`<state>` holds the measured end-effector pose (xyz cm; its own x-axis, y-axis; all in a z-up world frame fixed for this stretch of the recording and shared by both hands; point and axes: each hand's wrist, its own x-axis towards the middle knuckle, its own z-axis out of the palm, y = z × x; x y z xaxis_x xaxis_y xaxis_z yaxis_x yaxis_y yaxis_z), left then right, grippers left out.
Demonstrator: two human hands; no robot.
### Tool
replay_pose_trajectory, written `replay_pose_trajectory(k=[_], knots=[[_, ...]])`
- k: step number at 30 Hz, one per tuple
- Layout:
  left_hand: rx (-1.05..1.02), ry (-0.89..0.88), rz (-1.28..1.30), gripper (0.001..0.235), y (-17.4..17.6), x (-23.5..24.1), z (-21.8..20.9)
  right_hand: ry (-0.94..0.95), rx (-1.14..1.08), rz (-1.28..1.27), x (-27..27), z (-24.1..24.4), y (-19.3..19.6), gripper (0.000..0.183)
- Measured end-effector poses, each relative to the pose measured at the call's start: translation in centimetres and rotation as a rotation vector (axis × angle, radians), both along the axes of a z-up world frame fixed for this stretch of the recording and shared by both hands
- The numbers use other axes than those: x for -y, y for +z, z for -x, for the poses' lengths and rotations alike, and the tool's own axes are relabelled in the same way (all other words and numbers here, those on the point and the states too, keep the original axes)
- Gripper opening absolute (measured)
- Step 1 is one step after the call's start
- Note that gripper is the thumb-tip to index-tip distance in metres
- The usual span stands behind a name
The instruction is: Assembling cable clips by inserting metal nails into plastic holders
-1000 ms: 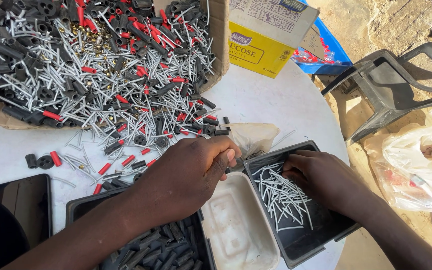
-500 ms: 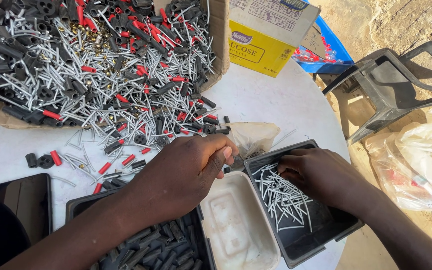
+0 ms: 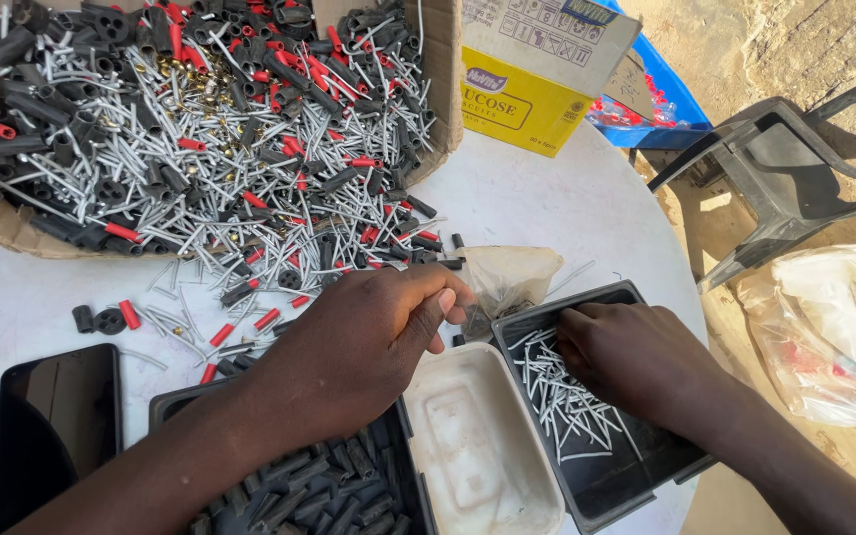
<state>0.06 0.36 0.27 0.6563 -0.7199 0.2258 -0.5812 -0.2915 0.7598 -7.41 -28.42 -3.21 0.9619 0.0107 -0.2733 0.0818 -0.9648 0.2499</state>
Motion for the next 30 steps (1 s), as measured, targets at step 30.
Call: replay_pose_trajectory(k=[30], knots=[[-0.053,0.287,-0.243,0.017,1.4,-2.2,-1.4,0.256,-0.273,-0.595,-1.1,4.3,0.6,0.010]])
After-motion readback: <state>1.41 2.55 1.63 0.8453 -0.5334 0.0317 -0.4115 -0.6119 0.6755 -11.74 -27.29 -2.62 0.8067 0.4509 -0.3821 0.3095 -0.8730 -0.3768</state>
